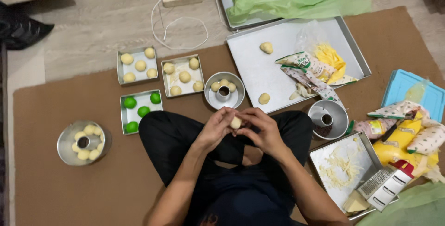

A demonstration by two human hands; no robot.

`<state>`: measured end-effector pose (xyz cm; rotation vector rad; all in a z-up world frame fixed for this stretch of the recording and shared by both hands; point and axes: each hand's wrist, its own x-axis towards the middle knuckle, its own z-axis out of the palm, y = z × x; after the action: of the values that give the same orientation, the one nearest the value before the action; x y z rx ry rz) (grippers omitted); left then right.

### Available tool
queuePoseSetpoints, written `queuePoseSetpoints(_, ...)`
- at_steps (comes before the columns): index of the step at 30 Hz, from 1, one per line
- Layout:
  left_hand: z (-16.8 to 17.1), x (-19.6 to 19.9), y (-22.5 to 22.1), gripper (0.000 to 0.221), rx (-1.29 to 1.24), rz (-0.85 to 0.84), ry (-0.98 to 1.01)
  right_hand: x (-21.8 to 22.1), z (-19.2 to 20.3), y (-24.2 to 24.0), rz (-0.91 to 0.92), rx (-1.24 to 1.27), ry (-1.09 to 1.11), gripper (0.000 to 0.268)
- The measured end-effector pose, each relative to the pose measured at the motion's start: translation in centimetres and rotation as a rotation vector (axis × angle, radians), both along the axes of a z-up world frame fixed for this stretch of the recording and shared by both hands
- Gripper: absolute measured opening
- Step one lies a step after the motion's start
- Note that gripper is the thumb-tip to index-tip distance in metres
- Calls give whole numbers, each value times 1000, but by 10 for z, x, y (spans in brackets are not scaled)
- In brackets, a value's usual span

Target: The person shapes dough into balls and places them into baking pans and onto a tray.

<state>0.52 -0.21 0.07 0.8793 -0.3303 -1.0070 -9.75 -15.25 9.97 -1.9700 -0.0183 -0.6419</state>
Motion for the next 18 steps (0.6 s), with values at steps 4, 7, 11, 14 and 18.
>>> queuePoseSetpoints(4, 33, -1, -8, 51, -13, -42, -115, 5, 7, -13, -150, 32, -2, 8)
queuePoseSetpoints(7, 55, 17, -26, 55, -39, 109, -207, 18, 11, -20, -210, 76, 10, 6)
queuePoseSetpoints(11, 67, 50, -50, 50, -32, 260, -258, 43, 51, -27, -120, -32, -18, 23)
queuePoseSetpoints(14, 88, 68, -63, 48, -53, 217, -291, 58, 63, -37, -206, -188, -125, 19)
queuePoseSetpoints(18, 116, 76, -61, 46, -80, 106, -274, 68, 85, -48, -152, -82, -117, 14)
